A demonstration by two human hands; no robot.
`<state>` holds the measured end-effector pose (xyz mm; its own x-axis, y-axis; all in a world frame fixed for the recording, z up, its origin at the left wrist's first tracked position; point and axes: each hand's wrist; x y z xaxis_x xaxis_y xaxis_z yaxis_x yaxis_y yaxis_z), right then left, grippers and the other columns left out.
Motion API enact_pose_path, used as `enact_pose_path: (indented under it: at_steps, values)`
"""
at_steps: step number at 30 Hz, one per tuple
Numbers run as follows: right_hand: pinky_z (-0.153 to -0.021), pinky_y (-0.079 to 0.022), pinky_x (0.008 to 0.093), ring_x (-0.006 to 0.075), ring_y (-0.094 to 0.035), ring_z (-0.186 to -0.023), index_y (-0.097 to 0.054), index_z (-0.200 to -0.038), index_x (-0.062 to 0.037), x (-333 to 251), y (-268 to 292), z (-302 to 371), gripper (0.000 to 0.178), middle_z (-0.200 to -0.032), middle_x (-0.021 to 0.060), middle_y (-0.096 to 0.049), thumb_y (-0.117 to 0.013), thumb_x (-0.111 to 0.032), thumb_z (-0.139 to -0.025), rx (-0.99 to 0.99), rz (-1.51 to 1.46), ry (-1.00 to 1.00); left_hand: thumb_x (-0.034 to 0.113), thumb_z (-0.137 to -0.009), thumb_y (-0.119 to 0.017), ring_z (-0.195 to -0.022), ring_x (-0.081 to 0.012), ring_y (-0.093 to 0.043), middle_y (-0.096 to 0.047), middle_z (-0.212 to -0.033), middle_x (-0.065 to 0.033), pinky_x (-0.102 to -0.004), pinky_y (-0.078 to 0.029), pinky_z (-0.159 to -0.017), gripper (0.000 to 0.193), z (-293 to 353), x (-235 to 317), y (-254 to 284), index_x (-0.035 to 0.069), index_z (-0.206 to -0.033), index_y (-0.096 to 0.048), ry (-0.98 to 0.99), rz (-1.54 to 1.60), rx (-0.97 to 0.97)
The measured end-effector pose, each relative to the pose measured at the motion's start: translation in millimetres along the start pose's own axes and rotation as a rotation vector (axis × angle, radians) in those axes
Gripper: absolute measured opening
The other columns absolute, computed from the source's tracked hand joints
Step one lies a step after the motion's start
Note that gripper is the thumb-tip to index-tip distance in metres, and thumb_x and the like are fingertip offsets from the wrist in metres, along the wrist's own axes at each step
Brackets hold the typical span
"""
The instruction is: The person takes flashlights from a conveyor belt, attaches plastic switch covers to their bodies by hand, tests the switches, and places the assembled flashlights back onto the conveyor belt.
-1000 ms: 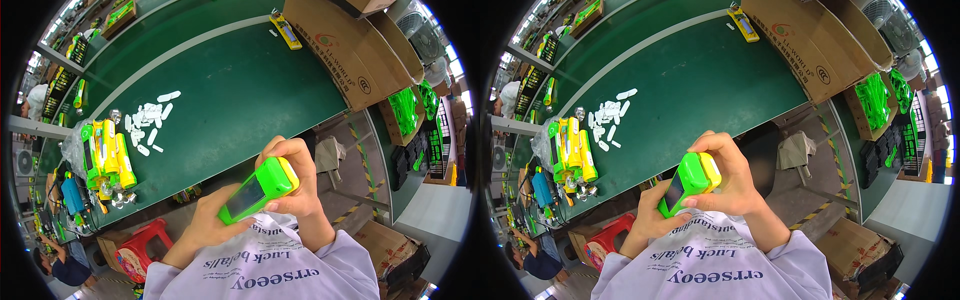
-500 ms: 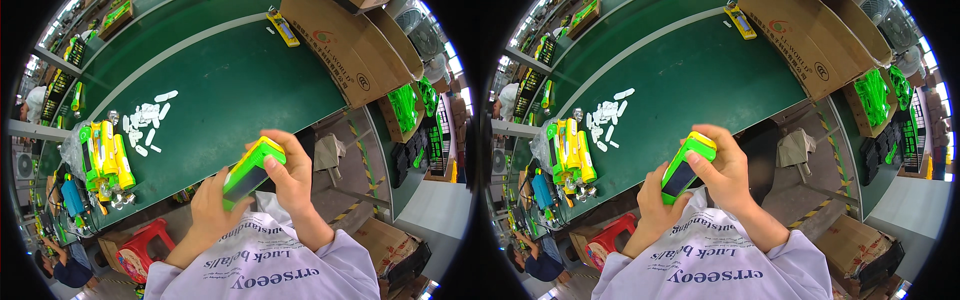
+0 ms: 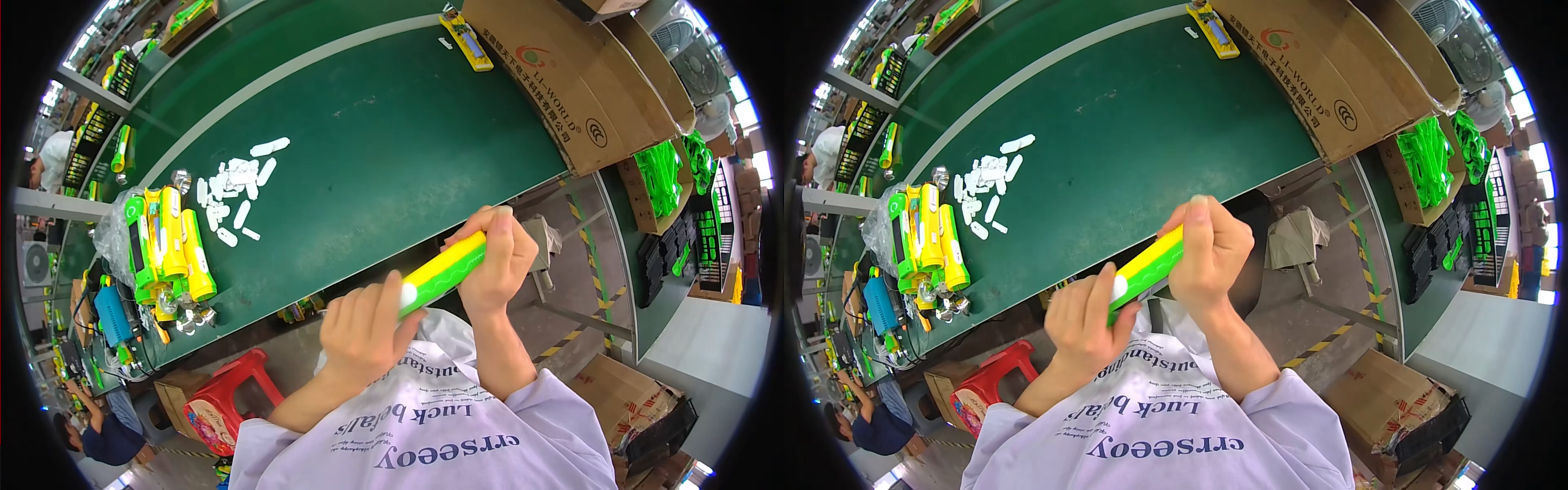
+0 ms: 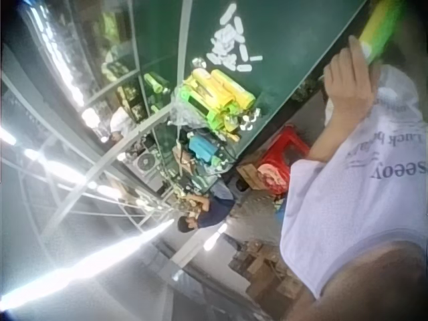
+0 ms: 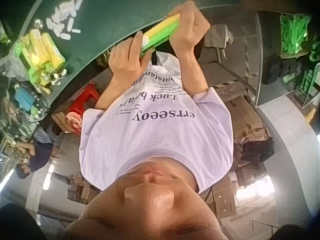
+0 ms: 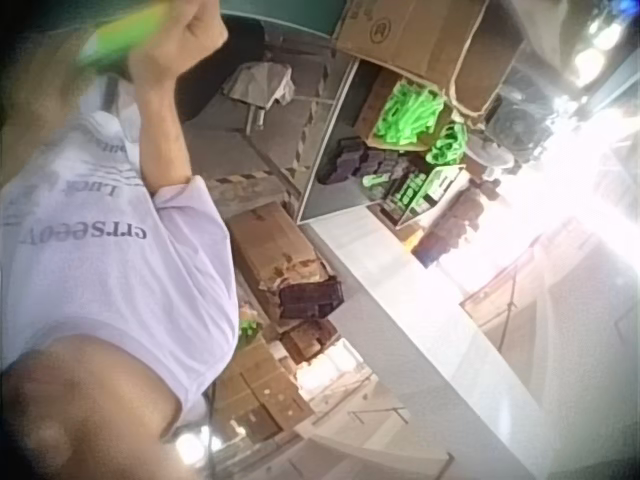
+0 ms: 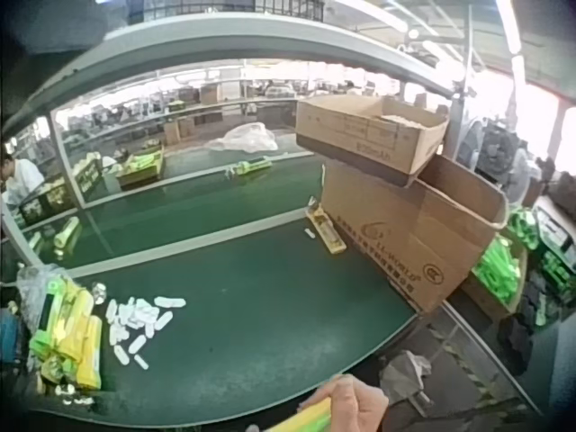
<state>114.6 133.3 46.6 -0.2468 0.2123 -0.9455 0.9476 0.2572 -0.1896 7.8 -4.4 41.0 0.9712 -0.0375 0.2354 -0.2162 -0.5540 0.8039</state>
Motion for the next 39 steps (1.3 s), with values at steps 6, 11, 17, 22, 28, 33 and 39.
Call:
enact_pose_path:
  at_steps: [6, 11, 17, 22, 28, 33, 39]
  values:
    - [-0.050, -0.038, 0.0248, 0.0094, -0.051, -0.052, -0.058, -0.066, 0.0008, 5, -10, -26, 0.051, -0.057, 0.0044, -0.056, -0.047, -0.032, -0.103, 0.086, -0.086, -0.099, 0.024, -0.072, -0.081, -0.070, -0.0275, -0.060, -0.061, -0.089, -0.0138, -0.0358, -0.049, -0.061, 0.060, -23, -4, -7, -0.006, -0.116, -0.051, 0.001, -0.009, 0.029]
    - [-0.070, -0.048, 0.0262, 0.0124, -0.059, -0.079, -0.059, -0.103, 0.0009, -5, -34, -69, 0.023, -0.089, 0.0089, -0.064, -0.055, -0.022, -0.099, -0.036, 0.043, -0.053, 0.023, -0.081, -0.075, -0.077, -0.0427, -0.066, -0.065, -0.091, -0.0248, -0.0448, -0.053, -0.066, 0.050, -75, -66, -14, -0.002, -0.116, -0.048, 0.429, 0.372, -0.096]
    - [-0.079, -0.052, 0.0302, 0.0179, -0.063, -0.094, -0.060, -0.107, 0.0014, 50, -7, -69, 0.018, -0.105, 0.0113, -0.065, -0.062, -0.006, -0.091, -0.074, 0.332, -0.059, 0.050, -0.085, -0.063, -0.079, -0.0348, -0.069, -0.068, -0.089, -0.0244, -0.0410, -0.055, -0.067, 0.063, -184, -274, -27, -0.010, -0.102, -0.058, 0.956, 0.344, -0.163]
    - [-0.070, -0.047, 0.0357, 0.0267, -0.059, -0.076, -0.059, -0.088, 0.0002, 95, 35, -45, 0.008, -0.084, 0.0118, -0.062, -0.063, 0.003, -0.081, 0.081, 0.816, 0.123, 0.052, -0.085, -0.060, -0.085, -0.0386, -0.069, -0.068, -0.096, -0.0266, -0.0458, -0.056, -0.068, 0.063, -230, -458, -51, -0.009, -0.097, -0.067, 1.020, -0.076, -0.109]
    - [-0.065, -0.041, 0.0395, 0.0304, -0.052, -0.069, -0.053, -0.074, -0.0024, 128, 47, -51, 0.006, -0.075, 0.0121, -0.056, -0.054, -0.006, -0.069, 0.065, 0.824, 0.469, 0.056, -0.085, -0.056, -0.100, -0.0409, -0.065, -0.068, -0.104, -0.0274, -0.0463, -0.051, -0.087, 0.063, -237, -592, -54, -0.004, -0.099, -0.071, 1.029, -0.391, -0.208]
    - [-0.064, -0.040, 0.0378, 0.0277, -0.051, -0.068, -0.051, -0.071, -0.0027, 125, 46, -60, 0.009, -0.072, 0.0105, -0.055, -0.054, -0.011, -0.068, 0.076, 0.846, 0.435, 0.062, -0.086, -0.052, -0.110, -0.0394, -0.061, -0.064, -0.116, -0.0243, -0.0466, -0.048, -0.094, 0.069, -277, -628, -49, -0.001, -0.109, -0.068, 1.010, -0.484, -0.513]
    - [-0.057, -0.038, 0.0353, 0.0256, -0.048, -0.056, -0.054, -0.065, -0.0016, 109, 29, -83, 0.023, -0.063, 0.0121, -0.053, -0.055, -0.013, -0.084, 0.071, 0.871, 0.593, 0.059, -0.088, -0.056, -0.120, -0.0320, -0.057, -0.060, -0.127, -0.0142, -0.0517, -0.046, -0.097, 0.062, -400, -585, -97, 0.007, -0.123, -0.057, 0.884, -0.651, -0.139]
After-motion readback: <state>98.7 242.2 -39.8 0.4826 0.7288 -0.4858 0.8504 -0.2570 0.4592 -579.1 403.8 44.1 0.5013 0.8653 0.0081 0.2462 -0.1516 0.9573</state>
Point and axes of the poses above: each hand's wrist, its own z-axis away from the middle knuckle, its own y-axis out of the back of the hand, x = y × z
